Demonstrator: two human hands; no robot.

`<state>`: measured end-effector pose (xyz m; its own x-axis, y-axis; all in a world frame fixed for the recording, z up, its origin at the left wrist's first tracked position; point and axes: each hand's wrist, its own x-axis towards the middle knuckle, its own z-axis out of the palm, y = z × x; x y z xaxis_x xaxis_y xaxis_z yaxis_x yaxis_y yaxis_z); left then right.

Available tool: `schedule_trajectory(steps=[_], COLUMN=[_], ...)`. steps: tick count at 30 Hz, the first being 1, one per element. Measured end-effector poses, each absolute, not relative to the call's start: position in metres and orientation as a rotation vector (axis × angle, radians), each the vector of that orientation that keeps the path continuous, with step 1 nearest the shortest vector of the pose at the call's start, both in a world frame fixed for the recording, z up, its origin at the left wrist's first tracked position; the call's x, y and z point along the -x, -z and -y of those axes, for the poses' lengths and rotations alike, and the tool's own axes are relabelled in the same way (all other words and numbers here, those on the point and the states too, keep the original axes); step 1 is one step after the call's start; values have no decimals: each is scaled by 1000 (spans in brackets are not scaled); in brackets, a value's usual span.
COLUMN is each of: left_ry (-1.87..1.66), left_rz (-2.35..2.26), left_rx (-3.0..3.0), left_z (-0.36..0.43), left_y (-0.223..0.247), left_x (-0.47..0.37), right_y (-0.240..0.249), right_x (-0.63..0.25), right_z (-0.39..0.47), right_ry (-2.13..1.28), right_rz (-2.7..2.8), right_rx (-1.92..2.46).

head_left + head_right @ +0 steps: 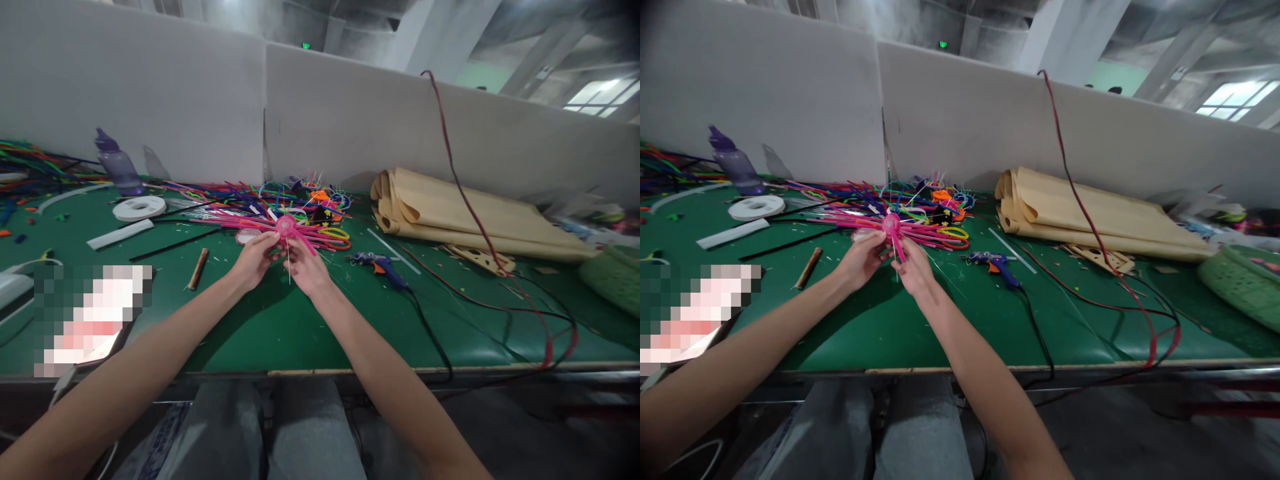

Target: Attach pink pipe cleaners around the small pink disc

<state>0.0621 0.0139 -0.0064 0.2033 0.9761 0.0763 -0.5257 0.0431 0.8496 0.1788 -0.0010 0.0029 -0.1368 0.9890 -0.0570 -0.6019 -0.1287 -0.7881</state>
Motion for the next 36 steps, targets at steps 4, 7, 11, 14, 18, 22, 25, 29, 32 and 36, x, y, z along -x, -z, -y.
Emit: schedule_trajectory(steps=[4,7,11,14,18,22,25,29,32,36], left_ry=[-1242,-1246,-1269,-1260,-1256,-1242,-1297,-1407,-1412,-1379], left_rz=[-696,-639,-587,-653,-741,-728,-664,-651,-681,-671], left_rx=[-828,-712,-672,-712,-744,-747,-683,-624,-606,-582], left_z=[-15,-16,-15,-15,-16,-19,-23,-24,-20,-18], left_y=[4,1,-3,-3,-2,2,3,-2,-6,-7], left_x=[-59,-57,-57,-56,-56,-56,-53,-49,-51,-54], right_y=[-3,1,5,2,-7,-8,-2,3,2,-2], right_x=[-181,-182,-181,-180,-182,-189,-193,-192,-189,-187], right_z=[-2,-5,-5,-3,0,-4,-8,-9,-7,-4], right_ry=[-1513,-1540,-1695,-1628,-1299,-1108,-1101,-1244,-1258,-1206], right_rz=[803,753,688,777,945,1028,1025,1018,1080,1181], right_rx=[717,801,927,933,886,892,950,975,965,919])
